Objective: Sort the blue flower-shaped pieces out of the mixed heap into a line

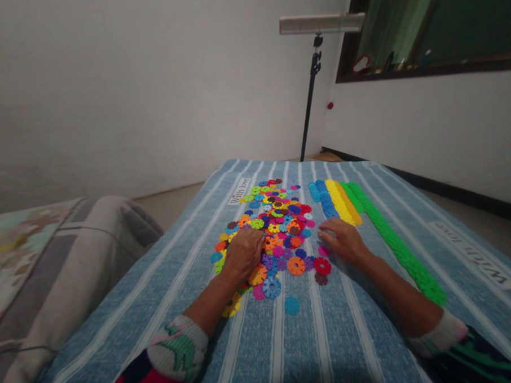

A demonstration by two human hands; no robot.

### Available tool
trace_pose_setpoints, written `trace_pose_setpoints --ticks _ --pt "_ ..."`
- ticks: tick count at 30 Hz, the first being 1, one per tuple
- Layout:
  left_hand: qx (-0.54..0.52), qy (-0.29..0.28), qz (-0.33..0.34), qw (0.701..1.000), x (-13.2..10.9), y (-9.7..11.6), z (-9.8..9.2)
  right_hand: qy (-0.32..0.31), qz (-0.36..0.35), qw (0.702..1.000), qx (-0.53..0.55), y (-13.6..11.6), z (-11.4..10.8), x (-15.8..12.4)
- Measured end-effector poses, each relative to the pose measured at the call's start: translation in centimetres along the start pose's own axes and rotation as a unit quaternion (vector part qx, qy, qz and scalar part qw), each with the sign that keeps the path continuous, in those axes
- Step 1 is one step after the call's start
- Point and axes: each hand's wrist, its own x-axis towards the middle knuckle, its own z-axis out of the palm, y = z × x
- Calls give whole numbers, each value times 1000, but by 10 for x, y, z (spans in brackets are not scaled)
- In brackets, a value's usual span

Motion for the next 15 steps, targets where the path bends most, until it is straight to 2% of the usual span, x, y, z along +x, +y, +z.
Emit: trace_pose_setpoints --ticks 6,10,15 --pt "-9 -3 12 1000 -2 0 1 -27 -62 996 52 -36 -5 -26" --pt "-15 2 4 1000 -2 1 1 -52 -126 988 72 -62 -9 -39" --pt "-31 12 3 999 -2 4 -1 -130 -201 967 83 -93 -9 -53"
